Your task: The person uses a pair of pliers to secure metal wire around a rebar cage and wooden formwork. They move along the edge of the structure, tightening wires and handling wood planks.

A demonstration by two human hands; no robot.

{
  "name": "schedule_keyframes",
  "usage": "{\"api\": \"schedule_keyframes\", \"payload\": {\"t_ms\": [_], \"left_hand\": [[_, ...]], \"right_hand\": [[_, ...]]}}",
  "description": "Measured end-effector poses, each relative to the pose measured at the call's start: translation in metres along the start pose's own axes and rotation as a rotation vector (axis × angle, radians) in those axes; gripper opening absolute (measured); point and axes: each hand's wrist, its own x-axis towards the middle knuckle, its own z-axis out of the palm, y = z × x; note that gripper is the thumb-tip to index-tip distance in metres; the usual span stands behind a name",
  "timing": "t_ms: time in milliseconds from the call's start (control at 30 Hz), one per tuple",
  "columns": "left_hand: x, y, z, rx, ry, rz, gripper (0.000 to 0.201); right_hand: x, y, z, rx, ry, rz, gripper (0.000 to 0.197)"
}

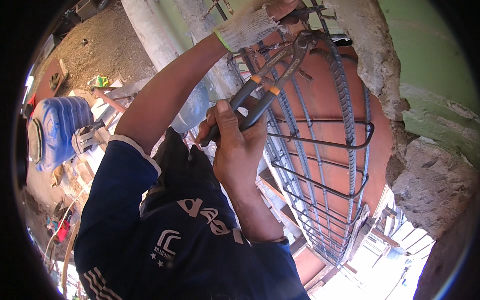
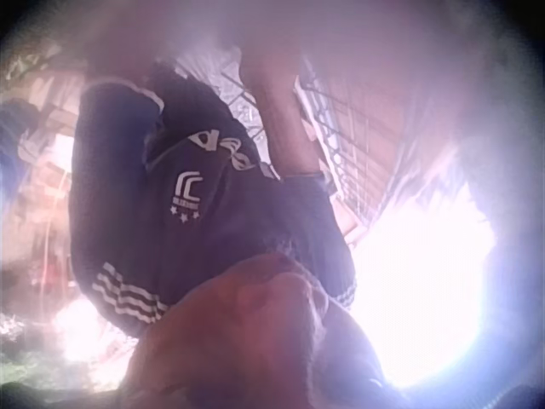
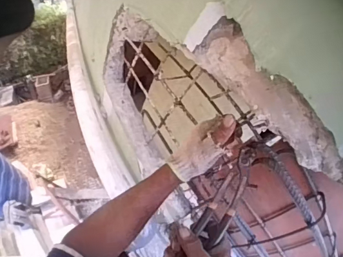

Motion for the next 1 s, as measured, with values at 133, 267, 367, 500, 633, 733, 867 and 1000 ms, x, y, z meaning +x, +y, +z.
{"api": "schedule_keyframes", "payload": {"t_ms": [133,267,367,500,633,733,867,1000], "left_hand": [[0.000,0.011,0.018,0.003,-0.021,-0.062,0.045],[0.002,0.008,0.014,0.027,-0.003,-0.078,0.046],[0.002,0.009,0.015,0.049,-0.039,-0.023,0.046],[-0.007,0.013,0.026,0.336,0.055,0.014,0.046],[-0.010,0.009,0.032,0.346,0.130,0.092,0.047],[-0.012,0.000,0.032,0.415,0.165,0.162,0.049],[-0.005,0.006,0.025,0.449,0.118,0.138,0.052],[-0.001,0.005,0.019,0.688,0.155,0.257,0.056]], "right_hand": [[0.050,0.066,-0.022,-0.091,0.153,-0.272,0.014],[0.092,0.092,-0.013,-0.056,0.194,-0.420,0.012],[0.090,0.089,-0.023,-0.157,0.206,-0.358,0.014],[0.098,0.082,-0.066,-0.266,0.136,-0.307,0.015],[0.075,0.047,-0.102,-0.389,-0.058,-0.180,0.015],[0.034,0.038,-0.070,-0.139,-0.135,-0.041,0.017],[0.010,0.021,-0.079,-0.026,-0.114,0.075,0.029],[0.005,-0.008,-0.117,-0.913,0.153,-0.081,0.029]]}}
